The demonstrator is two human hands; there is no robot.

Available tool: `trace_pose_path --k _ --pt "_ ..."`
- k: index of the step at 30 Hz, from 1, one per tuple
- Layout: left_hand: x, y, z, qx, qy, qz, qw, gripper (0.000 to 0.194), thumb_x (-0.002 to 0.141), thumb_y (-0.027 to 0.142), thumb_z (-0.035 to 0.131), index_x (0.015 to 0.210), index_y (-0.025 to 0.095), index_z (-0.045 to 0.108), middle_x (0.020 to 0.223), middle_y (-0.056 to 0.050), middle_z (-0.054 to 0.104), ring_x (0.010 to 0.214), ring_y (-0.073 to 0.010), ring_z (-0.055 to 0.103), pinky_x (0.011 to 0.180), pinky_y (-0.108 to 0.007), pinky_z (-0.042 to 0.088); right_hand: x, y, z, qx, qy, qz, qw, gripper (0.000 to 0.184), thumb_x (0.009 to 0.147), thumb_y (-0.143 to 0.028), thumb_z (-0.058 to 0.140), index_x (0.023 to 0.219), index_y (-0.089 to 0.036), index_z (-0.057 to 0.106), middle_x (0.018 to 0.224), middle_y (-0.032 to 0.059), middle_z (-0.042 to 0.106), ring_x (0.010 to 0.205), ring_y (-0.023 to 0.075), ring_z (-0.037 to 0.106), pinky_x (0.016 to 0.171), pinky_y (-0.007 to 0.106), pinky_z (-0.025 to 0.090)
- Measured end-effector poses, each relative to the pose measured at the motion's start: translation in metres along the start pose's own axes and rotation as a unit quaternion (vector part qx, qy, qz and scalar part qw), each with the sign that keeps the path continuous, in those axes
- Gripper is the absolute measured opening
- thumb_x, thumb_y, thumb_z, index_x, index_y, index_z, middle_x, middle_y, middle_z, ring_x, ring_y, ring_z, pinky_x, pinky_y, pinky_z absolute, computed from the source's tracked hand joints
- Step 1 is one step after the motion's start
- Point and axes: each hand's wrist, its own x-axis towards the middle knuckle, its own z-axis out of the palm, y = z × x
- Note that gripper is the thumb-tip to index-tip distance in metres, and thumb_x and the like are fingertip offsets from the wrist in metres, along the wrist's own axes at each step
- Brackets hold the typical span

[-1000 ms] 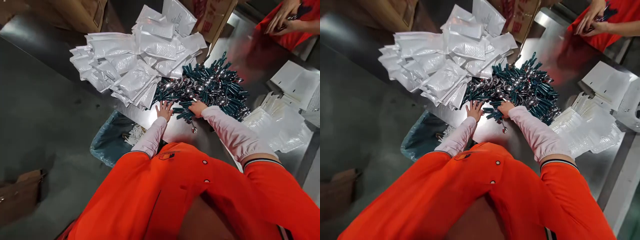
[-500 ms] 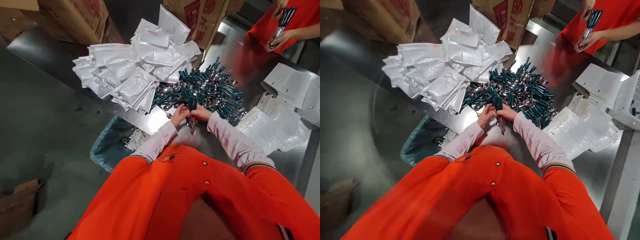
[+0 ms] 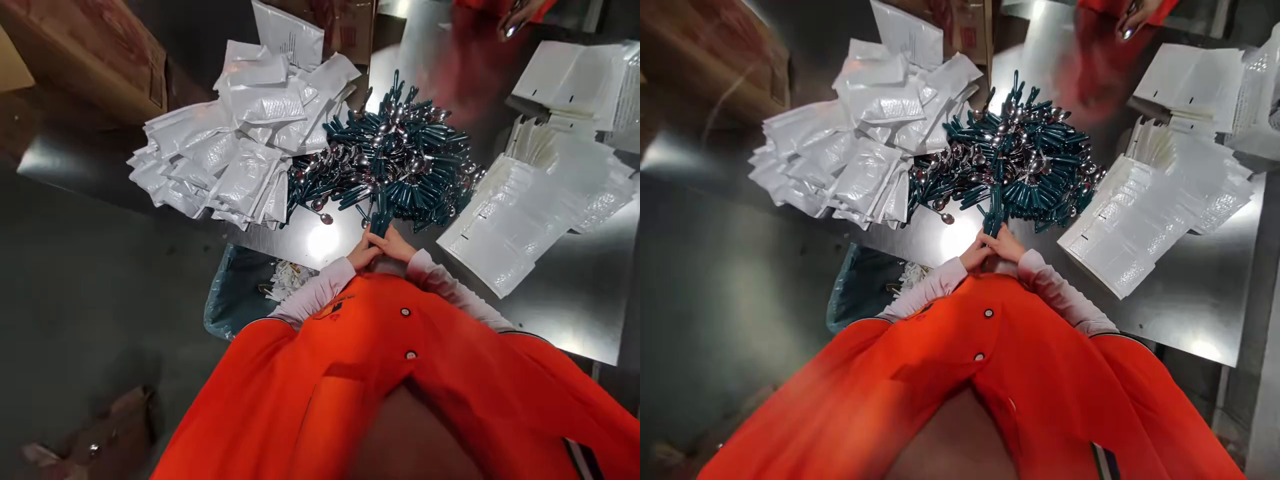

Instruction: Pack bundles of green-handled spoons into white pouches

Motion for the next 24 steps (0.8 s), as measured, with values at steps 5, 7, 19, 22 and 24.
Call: trace_pose_path --k 5,7,19,22,24 --pt "-0.007 0.012 0.000 0.019 -0.050 -0.017 0.998 0.078 0.057 0.037 0.091 0.127 0.017 0.063 0.122 -0.009 0.069 0.129 -0.0291 0.055 0.114 -0.041 0.039 -0.014 -0.001 -0.010 0.111 -0.050 -0.008 0.993 0.041 0.073 -0.059 0.073 0.071 -0.022 0.057 0.064 0.0005 0.059 0.064 0.0178 0.055 0.065 0.034 0.052" --pt "-0.010 0.018 -0.005 0.015 -0.070 -0.041 0.997 0.066 0.055 0.037 0.093 0.113 0.015 0.069 0.103 -0.007 0.073 0.111 -0.0256 0.063 0.103 -0.037 0.047 -0.019 -0.003 -0.015 0.147 -0.094 0.010 0.985 0.042 0.072 -0.059 0.075 0.069 -0.022 0.056 0.054 -0.0020 0.053 0.054 0.0148 0.049 0.054 0.030 0.046" --pt "-0.004 0.059 0.018 -0.155 0.118 -0.153 0.969 0.040 0.058 0.028 0.092 0.079 0.013 0.063 0.054 0.006 0.053 0.045 -0.0050 0.043 0.045 -0.021 0.031 -0.032 -0.017 -0.009 0.039 -0.157 -0.024 0.986 0.018 0.067 -0.019 0.065 0.070 -0.022 0.047 0.058 -0.0032 0.052 0.059 0.0144 0.050 0.057 0.027 0.042" --pt "-0.002 0.062 0.031 -0.159 0.107 -0.199 0.961 0.024 0.063 0.014 0.082 0.077 0.013 0.063 0.056 0.003 0.058 0.048 -0.0072 0.046 0.047 -0.022 0.033 -0.031 -0.025 -0.010 -0.082 -0.204 -0.009 0.975 0.014 0.064 -0.015 0.064 0.074 -0.018 0.055 0.071 0.0040 0.063 0.070 0.0189 0.058 0.066 0.030 0.047" --pt "0.001 0.064 0.034 -0.146 0.111 -0.219 0.958 0.018 0.062 0.006 0.073 0.075 0.014 0.062 0.056 0.004 0.056 0.047 -0.0071 0.045 0.047 -0.022 0.033 -0.030 -0.025 -0.013 -0.108 -0.190 0.000 0.976 0.022 0.061 -0.015 0.069 0.080 -0.017 0.059 0.086 0.0090 0.068 0.082 0.0232 0.062 0.076 0.034 0.051"
